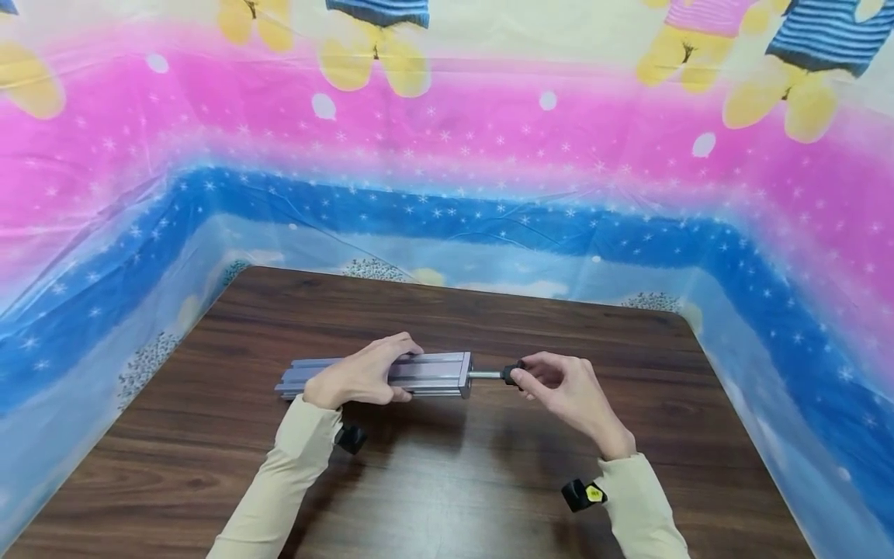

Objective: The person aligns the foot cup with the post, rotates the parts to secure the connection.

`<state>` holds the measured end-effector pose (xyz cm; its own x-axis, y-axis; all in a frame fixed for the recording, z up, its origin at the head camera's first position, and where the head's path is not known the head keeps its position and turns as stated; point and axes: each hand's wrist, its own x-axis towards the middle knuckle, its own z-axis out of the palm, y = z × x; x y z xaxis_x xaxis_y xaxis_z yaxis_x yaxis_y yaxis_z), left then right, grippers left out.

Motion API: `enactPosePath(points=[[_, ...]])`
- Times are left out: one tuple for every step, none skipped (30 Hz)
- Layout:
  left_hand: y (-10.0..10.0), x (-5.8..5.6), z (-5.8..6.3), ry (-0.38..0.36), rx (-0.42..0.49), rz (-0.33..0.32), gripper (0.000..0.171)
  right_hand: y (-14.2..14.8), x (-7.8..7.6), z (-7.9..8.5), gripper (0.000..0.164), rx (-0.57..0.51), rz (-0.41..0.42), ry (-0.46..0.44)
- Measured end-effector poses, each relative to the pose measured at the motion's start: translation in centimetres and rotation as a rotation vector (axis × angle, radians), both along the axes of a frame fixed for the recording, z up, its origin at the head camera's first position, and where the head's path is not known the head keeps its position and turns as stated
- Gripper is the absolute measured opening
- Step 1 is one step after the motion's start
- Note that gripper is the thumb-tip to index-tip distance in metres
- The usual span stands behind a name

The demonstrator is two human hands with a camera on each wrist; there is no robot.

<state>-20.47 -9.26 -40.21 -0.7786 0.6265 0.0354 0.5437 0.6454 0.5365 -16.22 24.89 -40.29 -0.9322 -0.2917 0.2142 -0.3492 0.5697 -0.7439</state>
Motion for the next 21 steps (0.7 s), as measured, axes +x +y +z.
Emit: enactPosePath(points=[[0.02,0.01,-0.01,0.000,0.000,-0.001,0.055,0.00,-0.01,-0.05,0.029,-0.003,-0.002,-0.013],[0.04,0.02,-0.01,0.002,0.000,-0.002,0.055,-0.02,-0.02,-0.09,0.029,-0.006,-0.002,-0.023],[0.06,0.02,-0.04,0.003,0.000,-0.002,0.055,-0.07,0.01,-0.10,0.029,-0.009,-0.003,-0.033],[0.08,0.05,-0.04,0.002,0.000,-0.001,0.055,-0.13,0.00,-0.15,0.029,-0.010,-0.003,-0.042],[0.07,0.08,-0.05,0.001,0.000,-0.001,0.055,-0.19,-0.05,-0.19,0.029,-0.013,-0.002,-0.050],[0.06,0.12,-0.06,0.000,0.001,0.000,0.055,-0.27,-0.09,-0.24,0.030,-0.018,-0.003,-0.059],[0.05,0.15,-0.07,-0.002,0.002,0.000,0.055,-0.33,-0.11,-0.27,0.032,-0.022,-0.006,-0.070],[0.04,0.16,-0.08,-0.003,0.002,0.000,0.054,-0.43,-0.12,-0.29,0.034,-0.027,-0.011,-0.081],[0.04,0.17,-0.09,-0.005,0.004,0.000,0.054,-0.50,-0.15,-0.31,0.037,-0.030,-0.016,-0.090],[0.04,0.19,-0.08,-0.006,0.006,0.000,0.054,-0.56,-0.18,-0.32,0.040,-0.031,-0.023,-0.100],[0.02,0.18,-0.08,-0.006,0.007,0.000,0.054,-0.59,-0.20,-0.31,0.044,-0.031,-0.030,-0.108],[0.01,0.18,-0.09,-0.005,0.007,0.000,0.054,-0.61,-0.22,-0.31,0.046,-0.033,-0.035,-0.118],[-0.01,0.20,-0.10,-0.006,0.007,0.000,0.054,-0.59,-0.24,-0.30,0.048,-0.030,-0.035,-0.126],[-0.01,0.20,-0.10,-0.006,0.007,-0.001,0.054,-0.56,-0.25,-0.32,0.048,-0.020,-0.035,-0.127],[-0.02,0.20,-0.10,-0.007,0.010,-0.002,0.054,-0.48,-0.25,-0.31,0.047,-0.012,-0.032,-0.124],[-0.02,0.20,-0.10,-0.009,0.009,-0.001,0.054,-0.38,-0.23,-0.30,0.045,0.001,-0.030,-0.112],[-0.01,0.21,-0.09,-0.010,0.009,-0.001,0.055,-0.25,-0.19,-0.32,0.040,0.013,-0.021,-0.094],[0.00,0.21,-0.08,-0.011,0.008,0.000,0.055,-0.12,-0.15,-0.34,0.035,0.020,-0.011,-0.070],[0.00,0.23,-0.06,-0.013,0.008,0.000,0.055,0.01,-0.09,-0.35,0.031,0.030,0.003,-0.040],[0.03,0.23,-0.04,-0.013,0.007,-0.001,0.055,0.15,-0.03,-0.38,0.030,0.035,0.018,-0.008],[0.03,0.24,-0.02,-0.015,0.008,0.001,0.055,0.28,0.03,-0.39,0.033,0.030,0.033,0.016]])
